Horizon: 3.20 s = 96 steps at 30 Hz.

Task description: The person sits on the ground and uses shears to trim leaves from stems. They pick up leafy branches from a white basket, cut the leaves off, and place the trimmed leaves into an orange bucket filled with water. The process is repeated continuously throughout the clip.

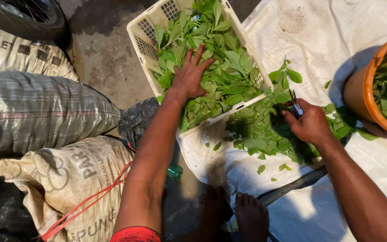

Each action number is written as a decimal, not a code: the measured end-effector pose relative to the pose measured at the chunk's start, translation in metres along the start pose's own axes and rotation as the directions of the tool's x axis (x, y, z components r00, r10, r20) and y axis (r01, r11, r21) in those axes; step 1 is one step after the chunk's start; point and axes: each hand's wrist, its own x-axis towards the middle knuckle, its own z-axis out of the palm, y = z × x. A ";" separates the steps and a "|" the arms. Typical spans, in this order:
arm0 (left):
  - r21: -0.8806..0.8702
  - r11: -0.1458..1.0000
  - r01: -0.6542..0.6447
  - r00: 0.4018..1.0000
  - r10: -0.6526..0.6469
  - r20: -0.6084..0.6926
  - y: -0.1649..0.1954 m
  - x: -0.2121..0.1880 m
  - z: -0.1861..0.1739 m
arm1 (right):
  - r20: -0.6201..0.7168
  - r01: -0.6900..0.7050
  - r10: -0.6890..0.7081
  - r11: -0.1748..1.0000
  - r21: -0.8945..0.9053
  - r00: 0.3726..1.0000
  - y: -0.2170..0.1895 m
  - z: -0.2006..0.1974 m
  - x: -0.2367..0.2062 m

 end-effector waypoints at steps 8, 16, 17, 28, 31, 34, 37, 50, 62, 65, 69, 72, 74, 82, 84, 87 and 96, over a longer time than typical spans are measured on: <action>-0.370 0.913 -0.173 0.961 0.075 -0.265 -0.103 0.006 0.004 | -0.006 -0.033 0.034 0.999 0.026 0.999 0.014 -0.006 0.001; -0.025 0.970 0.243 0.950 -0.243 -0.198 -0.088 0.008 -0.011 | 0.002 -0.018 0.018 1.000 0.023 1.000 0.010 0.000 0.010; 0.090 0.987 0.136 0.970 -0.115 -0.213 -0.080 0.011 -0.013 | 0.003 -0.021 0.021 1.000 0.020 1.000 0.008 0.001 0.011; 0.078 0.985 -0.152 0.988 0.152 0.006 -0.011 0.021 0.012 | 0.019 -0.010 0.010 1.000 0.000 1.000 0.012 0.016 0.019; 0.086 0.956 -0.280 0.932 0.292 -0.215 -0.029 0.019 0.024 | 0.002 0.028 -0.028 0.999 0.029 1.000 0.016 0.019 0.019; -0.320 0.909 -0.268 0.912 0.133 -0.388 -0.061 0.029 0.031 | 0.009 0.016 -0.016 1.000 0.025 1.000 0.017 0.020 0.019; -0.518 0.803 -0.294 0.863 -0.011 -0.505 -0.090 0.046 0.036 | 0.007 0.031 -0.031 1.000 0.005 0.999 0.016 0.021 0.020; -0.864 0.257 -0.432 0.780 -0.375 -0.502 -0.149 0.053 0.041 | 0.024 -0.020 0.020 1.000 0.013 1.000 0.017 0.011 0.024; -0.455 0.890 0.024 0.737 -0.323 -0.593 -0.105 0.044 -0.006 | 0.022 0.012 -0.013 1.000 0.022 1.000 0.023 0.017 0.032; 0.035 0.988 0.149 0.844 -0.109 -0.526 -0.081 0.063 -0.011 | -0.001 0.063 -0.063 0.997 0.051 0.998 0.025 0.021 0.034; 0.043 0.971 0.236 0.948 -0.220 -0.232 -0.049 0.097 -0.021 | 0.039 0.006 -0.008 0.999 0.050 0.999 0.033 0.018 0.033; -0.047 0.917 0.397 0.918 -0.397 0.000 -0.030 0.116 -0.028 | 0.039 -0.003 0.001 0.999 0.040 0.999 0.039 0.013 0.035; -0.006 0.887 0.461 0.885 -0.460 0.070 -0.024 0.126 -0.028 | 0.049 -0.052 0.050 0.998 0.035 0.998 0.043 0.012 0.036; -0.173 0.936 0.307 0.952 -0.303 0.048 -0.082 0.145 -0.007 | 0.062 -0.097 0.092 0.993 0.071 0.994 0.048 0.008 0.037; -0.274 0.919 0.282 0.958 -0.287 0.022 -0.110 0.135 -0.004 | 0.077 -0.116 0.111 0.991 0.065 0.991 0.045 0.009 0.038; -0.429 0.882 0.198 0.968 -0.245 -0.058 -0.144 0.114 0.001 | 0.080 -0.101 0.095 0.993 0.068 0.992 0.037 0.013 0.040; -0.675 0.736 0.058 0.949 -0.249 -0.191 -0.181 0.077 0.012 | 0.038 0.022 -0.026 0.994 0.104 0.999 0.018 0.024 0.038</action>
